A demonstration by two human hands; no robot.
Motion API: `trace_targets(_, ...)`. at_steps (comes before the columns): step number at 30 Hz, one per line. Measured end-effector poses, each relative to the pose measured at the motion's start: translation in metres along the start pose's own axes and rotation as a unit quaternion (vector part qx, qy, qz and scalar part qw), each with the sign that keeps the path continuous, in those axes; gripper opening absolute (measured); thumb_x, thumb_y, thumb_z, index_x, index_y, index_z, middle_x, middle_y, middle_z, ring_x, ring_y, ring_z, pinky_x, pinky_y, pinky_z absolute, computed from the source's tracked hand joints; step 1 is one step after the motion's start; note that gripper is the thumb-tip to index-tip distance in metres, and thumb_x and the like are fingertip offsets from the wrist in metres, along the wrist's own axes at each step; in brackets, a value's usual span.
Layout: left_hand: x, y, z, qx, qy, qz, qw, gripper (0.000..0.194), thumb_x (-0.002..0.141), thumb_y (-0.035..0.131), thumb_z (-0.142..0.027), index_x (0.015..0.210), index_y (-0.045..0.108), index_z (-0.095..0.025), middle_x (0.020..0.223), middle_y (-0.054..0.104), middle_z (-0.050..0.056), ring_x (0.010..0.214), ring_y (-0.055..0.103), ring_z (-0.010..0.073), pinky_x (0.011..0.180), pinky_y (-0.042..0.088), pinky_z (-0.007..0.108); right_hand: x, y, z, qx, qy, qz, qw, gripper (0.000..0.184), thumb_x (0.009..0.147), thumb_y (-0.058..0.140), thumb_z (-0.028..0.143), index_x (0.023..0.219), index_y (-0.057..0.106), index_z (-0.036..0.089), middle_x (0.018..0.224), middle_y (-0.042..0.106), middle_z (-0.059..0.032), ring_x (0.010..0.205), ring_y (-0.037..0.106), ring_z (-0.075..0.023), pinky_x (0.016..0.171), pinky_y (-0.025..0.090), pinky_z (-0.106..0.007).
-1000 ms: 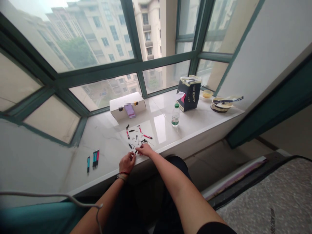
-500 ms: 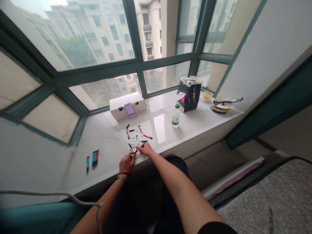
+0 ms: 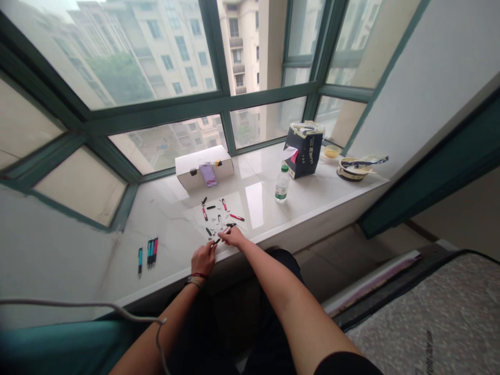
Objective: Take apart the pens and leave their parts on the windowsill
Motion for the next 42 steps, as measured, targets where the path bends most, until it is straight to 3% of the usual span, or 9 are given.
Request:
trace_targets(7,0.0,-0.002,-0.002,-0.029,0.017,-0.018,0.999,0.032,0.099,0.042,-0.036,0.114,0.066,-0.022,0.094,0.073,0.007,0.086,0.065,0.0212,0.078,0.043,0.031,-0.002,-0.001,0.003,0.005,-0.001,0.008,1.0,0.034,0.074,0.08,0.043,0.069,0.064,0.013,0.06,0.064,-0.0027,0.048,0.051,-0.0084,0.047,0.041,-0.02)
trace_targets(18,0.001,-0.018,-0.01,-0.069,0.019,-0.034,0.997,0.025,0.098,0.044,-0.038,0.106,0.063,-0.024,0.113,0.063,0.007,0.091,0.064,0.0192,0.079,0.047,0.03,-0.005,-0.003,0.005,-0.003,0.001,-0.002,1.0,0.039,0.071,0.08,0.049,0.066,0.066,0.012,0.058,0.065,-0.0044,0.049,0.051,-0.0094,0.05,0.041,-0.022)
trace_targets(23,0.0,-0.018,-0.011,-0.077,0.019,-0.034,0.996,0.026,0.094,0.053,-0.047,0.104,0.062,-0.024,0.107,0.065,0.005,0.088,0.066,0.0197,0.075,0.047,0.029,-0.004,-0.002,0.002,-0.046,0.006,-0.004,0.999,0.044,0.068,0.081,0.053,0.063,0.067,0.012,0.056,0.064,-0.0053,0.048,0.05,-0.0097,0.05,0.042,-0.022)
trace_targets(32,0.0,-0.019,-0.014,-0.066,0.041,-0.037,0.996,0.022,0.099,0.044,-0.031,0.102,0.065,-0.024,0.099,0.068,0.004,0.086,0.063,0.0181,0.075,0.042,0.029,-0.002,0.0,0.004,-0.097,-0.001,0.007,0.995,0.046,0.07,0.079,0.055,0.057,0.065,0.013,0.052,0.06,-0.0034,0.046,0.048,-0.0092,0.047,0.038,-0.022)
trace_targets(38,0.0,-0.014,-0.011,-0.042,0.028,-0.02,0.999,0.032,0.101,0.036,-0.028,0.087,0.064,-0.022,0.091,0.066,0.004,0.079,0.061,0.0165,0.071,0.04,0.028,-0.007,0.003,0.007,-0.038,0.001,0.039,0.999,0.036,0.071,0.08,0.047,0.069,0.069,0.012,0.062,0.066,-0.0046,0.052,0.053,-0.0093,0.05,0.041,-0.02)
trace_targets(42,0.001,-0.015,-0.009,-0.057,0.013,-0.025,0.998,0.028,0.101,0.039,-0.034,0.094,0.063,-0.023,0.095,0.067,0.004,0.08,0.062,0.0166,0.071,0.04,0.028,-0.011,-0.001,0.009,-0.002,0.023,0.024,0.999,0.03,0.071,0.08,0.041,0.073,0.069,0.013,0.067,0.069,-0.0047,0.059,0.058,-0.0106,0.054,0.044,-0.02)
Point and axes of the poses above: each hand's wrist, its own x-axis towards the middle knuckle, its own y-axis out of the palm, z = x × y, the point moved 7 cm from there along x, towards the middle knuckle
